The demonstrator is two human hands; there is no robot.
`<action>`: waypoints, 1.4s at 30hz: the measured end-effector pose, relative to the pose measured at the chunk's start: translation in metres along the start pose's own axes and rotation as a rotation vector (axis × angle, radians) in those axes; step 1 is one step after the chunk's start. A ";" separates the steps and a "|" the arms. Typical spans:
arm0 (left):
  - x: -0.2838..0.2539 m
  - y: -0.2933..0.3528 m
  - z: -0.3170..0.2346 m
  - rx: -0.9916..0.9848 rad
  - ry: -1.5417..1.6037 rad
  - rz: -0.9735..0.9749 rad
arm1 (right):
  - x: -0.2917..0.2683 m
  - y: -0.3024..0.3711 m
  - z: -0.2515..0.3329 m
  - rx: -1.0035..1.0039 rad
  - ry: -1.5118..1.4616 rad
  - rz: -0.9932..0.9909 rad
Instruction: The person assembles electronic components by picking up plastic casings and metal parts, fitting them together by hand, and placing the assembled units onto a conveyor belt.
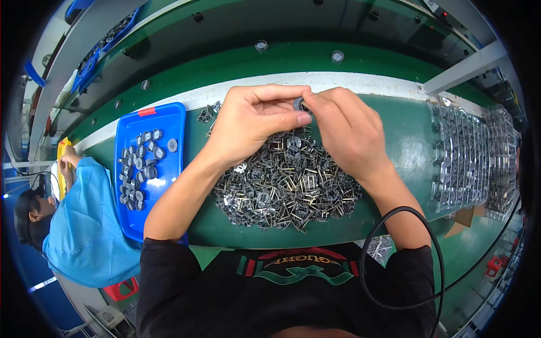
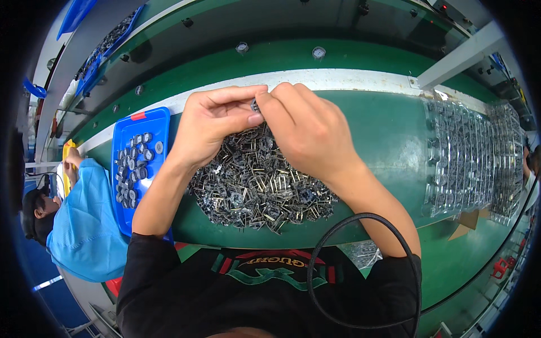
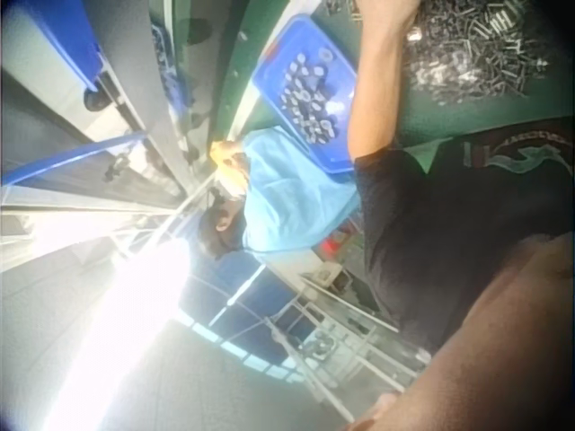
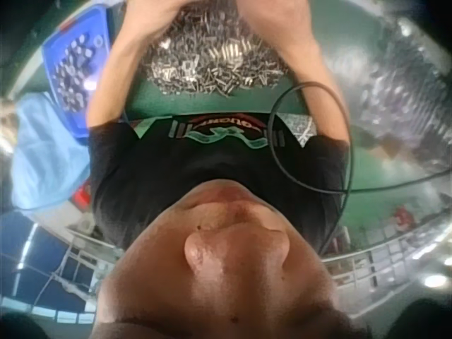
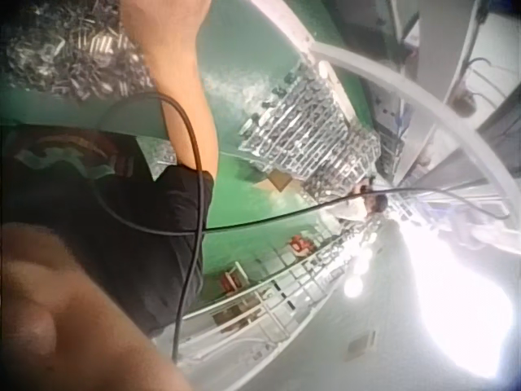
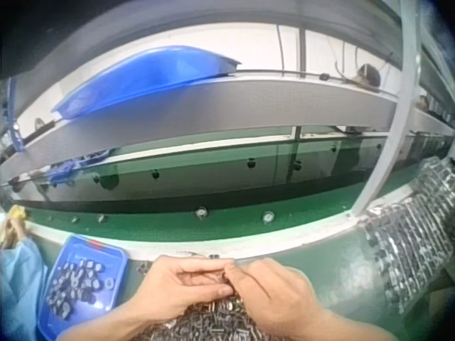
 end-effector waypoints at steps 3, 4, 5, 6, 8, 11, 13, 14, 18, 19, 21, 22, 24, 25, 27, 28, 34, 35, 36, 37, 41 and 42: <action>-0.009 -0.010 -0.001 -0.036 -0.287 -0.095 | 0.006 0.001 -0.008 0.045 -0.203 -0.015; -0.015 -0.015 -0.003 -0.024 -0.379 -0.128 | 0.008 0.005 -0.015 0.048 -0.211 -0.025; -0.024 -0.024 -0.006 -0.062 -0.475 -0.149 | 0.014 0.013 -0.027 0.211 -0.455 0.034; -0.035 -0.034 -0.009 -0.099 -0.572 -0.169 | 0.022 0.022 -0.039 0.371 -0.699 0.092; -0.066 -0.061 -0.007 -0.040 -0.599 -0.188 | 0.035 0.037 -0.057 0.452 -0.653 0.373; -0.079 -0.106 -0.011 -0.021 -0.723 -0.240 | 0.049 0.041 -0.057 0.224 -0.561 0.465; -0.077 -0.146 -0.007 -0.032 -0.769 -0.255 | 0.050 0.045 -0.052 0.230 -0.566 0.522; -0.076 -0.163 -0.002 -0.032 -0.781 -0.248 | 0.048 0.045 -0.051 0.222 -0.597 0.523; -0.072 -0.227 0.014 -0.024 -1.012 -0.266 | 0.049 0.042 -0.053 0.198 -0.786 0.445; -0.066 -0.241 0.018 -0.090 -1.101 -0.248 | 0.048 0.044 -0.057 0.263 -0.903 0.431; -0.064 -0.255 0.022 -0.117 -1.127 -0.223 | 0.050 0.048 -0.065 0.332 -1.019 0.407; -0.061 -0.260 0.023 -0.150 -1.147 -0.208 | 0.051 0.052 -0.070 0.425 -1.109 0.333; -0.060 -0.265 0.022 -0.192 -1.108 -0.167 | 0.046 0.057 -0.083 0.522 -1.197 0.247; -0.053 -0.261 0.020 -0.040 -1.138 -0.228 | 0.040 0.058 -0.087 0.634 -1.337 0.220; -0.033 -0.259 0.022 0.114 -1.157 -0.256 | 0.034 0.061 -0.097 0.770 -1.470 0.167; -0.017 -0.256 0.025 0.073 -1.178 0.017 | 0.033 0.062 -0.104 0.802 -1.462 0.103; -0.009 -0.254 0.035 0.026 -1.319 0.349 | 0.017 0.075 -0.127 0.724 -1.489 -0.118; -0.005 -0.249 0.031 -0.024 -1.301 0.287 | 0.012 0.078 -0.130 0.760 -1.479 -0.130; -0.002 -0.240 0.027 -0.027 -1.298 0.279 | 0.008 0.080 -0.131 0.794 -1.469 -0.138; 0.000 -0.221 0.018 -0.065 -1.081 0.180 | 0.005 0.078 -0.129 0.802 -1.451 -0.140; 0.014 -0.131 -0.002 -0.090 -0.328 -0.032 | -0.003 0.064 -0.110 0.735 -1.444 -0.168; 0.017 -0.110 -0.004 -0.085 -0.234 -0.054 | -0.002 0.062 -0.103 0.737 -1.451 -0.155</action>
Point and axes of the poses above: each hand's wrist, its own y-axis away from the middle knuckle, its own x-axis out of the palm, z = x × y, the point moved 2 cm from there along -y, towards the middle knuckle, and after that the axes turned 14 degrees about z, right-handed, at the moved point
